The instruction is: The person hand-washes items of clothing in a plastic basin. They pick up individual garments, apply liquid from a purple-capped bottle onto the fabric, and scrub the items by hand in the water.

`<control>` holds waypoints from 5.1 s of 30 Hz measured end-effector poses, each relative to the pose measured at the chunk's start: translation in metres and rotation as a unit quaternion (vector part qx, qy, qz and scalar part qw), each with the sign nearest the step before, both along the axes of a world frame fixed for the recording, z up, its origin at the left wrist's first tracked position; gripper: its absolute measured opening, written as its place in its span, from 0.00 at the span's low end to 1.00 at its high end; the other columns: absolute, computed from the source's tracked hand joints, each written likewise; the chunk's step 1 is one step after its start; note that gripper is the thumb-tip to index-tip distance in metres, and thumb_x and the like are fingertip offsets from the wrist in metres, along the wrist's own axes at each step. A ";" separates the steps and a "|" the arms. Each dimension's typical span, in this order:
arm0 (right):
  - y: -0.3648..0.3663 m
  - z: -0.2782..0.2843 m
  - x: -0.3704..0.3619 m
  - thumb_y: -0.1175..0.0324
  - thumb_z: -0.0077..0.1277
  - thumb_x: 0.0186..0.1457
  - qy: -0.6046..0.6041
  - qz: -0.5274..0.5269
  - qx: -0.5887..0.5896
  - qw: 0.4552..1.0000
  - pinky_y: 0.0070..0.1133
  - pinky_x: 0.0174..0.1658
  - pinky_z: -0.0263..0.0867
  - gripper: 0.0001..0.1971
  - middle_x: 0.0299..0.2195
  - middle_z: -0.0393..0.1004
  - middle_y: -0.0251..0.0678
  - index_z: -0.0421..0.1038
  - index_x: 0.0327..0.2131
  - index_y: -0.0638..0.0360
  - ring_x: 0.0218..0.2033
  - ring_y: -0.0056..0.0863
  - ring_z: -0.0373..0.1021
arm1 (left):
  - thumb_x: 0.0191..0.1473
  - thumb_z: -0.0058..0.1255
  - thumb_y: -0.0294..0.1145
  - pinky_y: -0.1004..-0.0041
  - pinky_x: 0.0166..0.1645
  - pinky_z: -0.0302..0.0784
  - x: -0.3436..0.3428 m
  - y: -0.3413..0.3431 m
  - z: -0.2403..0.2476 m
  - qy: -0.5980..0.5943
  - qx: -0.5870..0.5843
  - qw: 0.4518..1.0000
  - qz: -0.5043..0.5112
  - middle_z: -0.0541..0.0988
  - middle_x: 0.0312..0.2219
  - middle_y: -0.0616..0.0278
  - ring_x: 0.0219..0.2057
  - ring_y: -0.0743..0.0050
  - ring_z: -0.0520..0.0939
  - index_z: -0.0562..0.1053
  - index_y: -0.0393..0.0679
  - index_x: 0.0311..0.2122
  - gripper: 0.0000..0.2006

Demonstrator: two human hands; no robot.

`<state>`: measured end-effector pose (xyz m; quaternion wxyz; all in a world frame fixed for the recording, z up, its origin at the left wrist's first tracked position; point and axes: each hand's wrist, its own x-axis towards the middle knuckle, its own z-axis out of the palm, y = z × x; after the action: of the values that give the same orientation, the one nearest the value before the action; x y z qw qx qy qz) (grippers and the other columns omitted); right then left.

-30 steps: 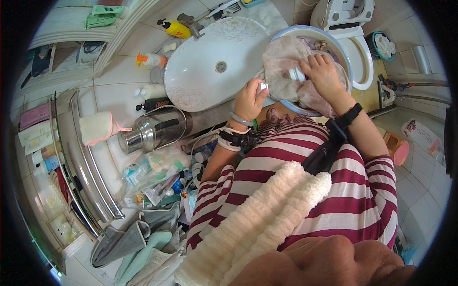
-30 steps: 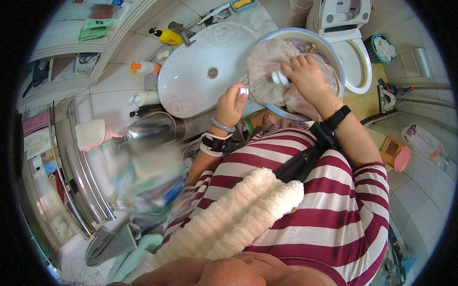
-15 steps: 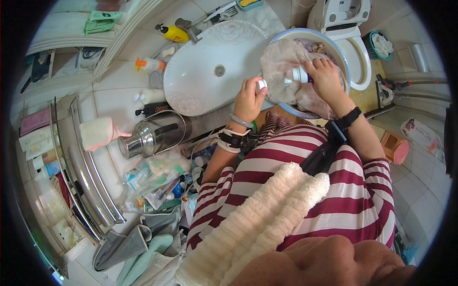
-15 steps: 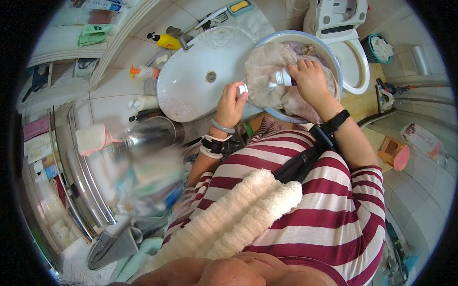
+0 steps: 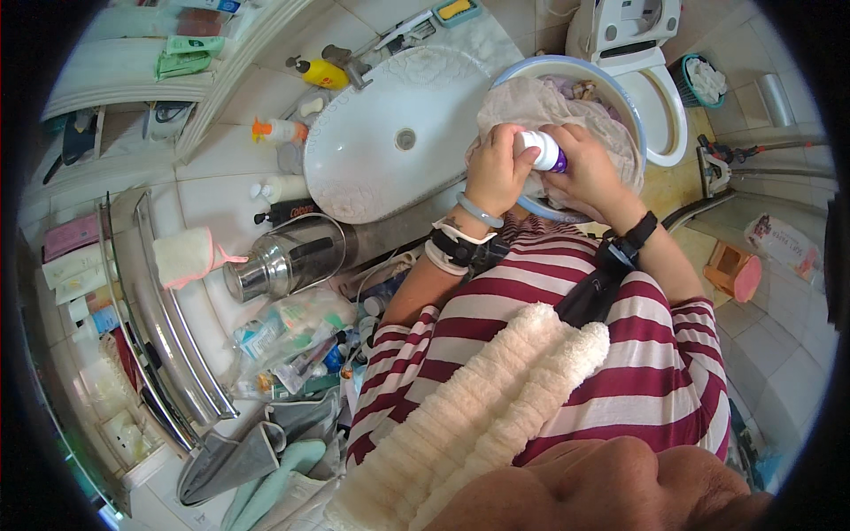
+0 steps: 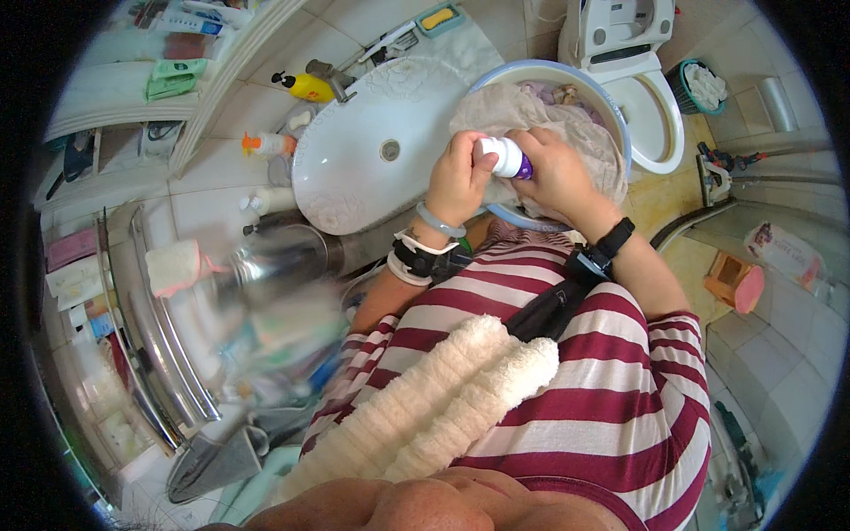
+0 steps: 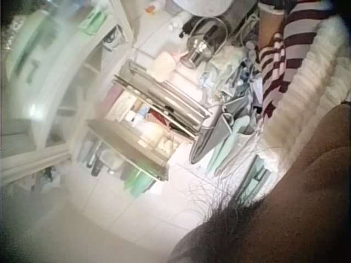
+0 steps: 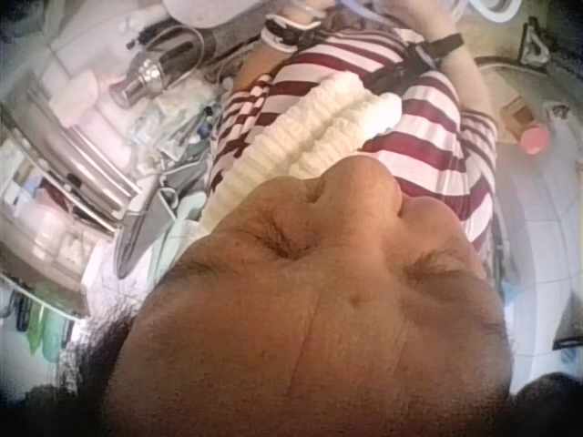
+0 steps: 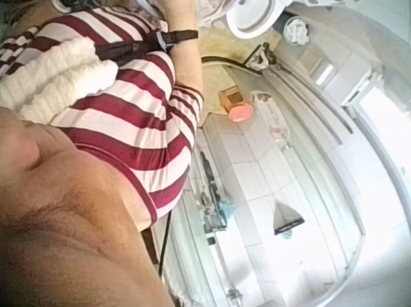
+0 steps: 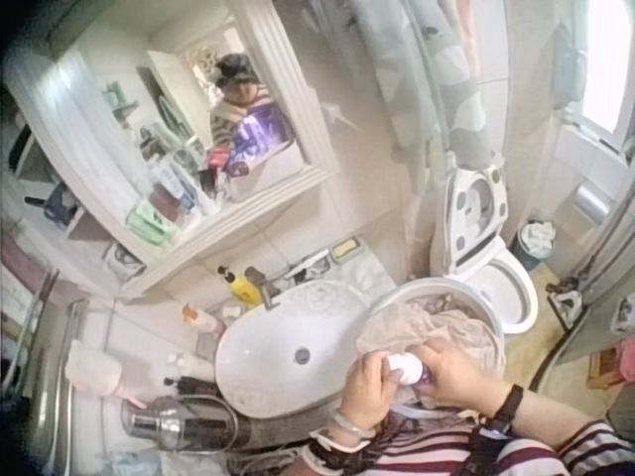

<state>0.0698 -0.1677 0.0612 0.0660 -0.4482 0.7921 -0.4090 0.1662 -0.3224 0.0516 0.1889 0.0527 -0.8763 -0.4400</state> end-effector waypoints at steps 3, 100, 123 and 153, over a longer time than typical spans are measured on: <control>0.000 0.009 0.006 0.72 0.57 0.33 0.070 -0.006 0.003 0.998 0.32 0.37 0.65 0.23 0.30 0.69 0.41 0.67 0.40 0.57 0.34 0.42 0.67 | 0.55 0.44 0.40 0.60 0.33 0.69 0.002 0.004 0.008 -0.003 -0.046 0.999 0.005 0.73 0.27 0.46 0.30 0.44 0.74 0.64 0.37 0.39 0.15; -0.036 -0.073 0.005 0.67 0.44 0.50 -0.185 0.007 0.099 0.978 0.36 0.38 0.64 0.10 0.31 0.72 0.52 0.67 0.36 0.60 0.35 0.50 0.69 | 0.40 0.32 0.77 0.62 0.64 0.42 -0.007 0.007 -0.068 -0.129 0.794 0.589 -0.081 0.54 0.59 0.52 0.61 0.59 0.53 0.49 0.36 0.60 0.54; 0.078 0.044 -0.050 0.66 0.43 0.58 -0.546 0.008 -0.334 0.768 0.12 0.39 0.60 0.06 0.31 0.69 0.24 0.65 0.36 0.57 0.33 0.11 0.63 | 0.41 0.26 0.79 0.46 0.62 0.39 -0.002 -0.040 0.060 -0.035 0.740 0.570 -0.355 0.37 0.63 0.59 0.64 0.56 0.40 0.32 0.45 0.63 0.55; 0.058 0.063 -0.023 0.58 0.55 0.48 -0.242 -0.089 -0.286 0.923 0.17 0.43 0.60 0.22 0.35 0.68 0.29 0.63 0.42 0.61 0.36 0.20 0.65 | 0.34 0.50 0.70 0.53 0.63 0.44 0.002 -0.009 0.095 -0.086 0.566 0.776 -0.266 0.39 0.63 0.59 0.63 0.58 0.44 0.34 0.50 0.63 0.59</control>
<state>0.0467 -0.1097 0.1242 0.0884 -0.2632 0.6380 -0.7183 0.1679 -0.3314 0.1470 -0.0756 -0.0478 -0.4611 -0.8828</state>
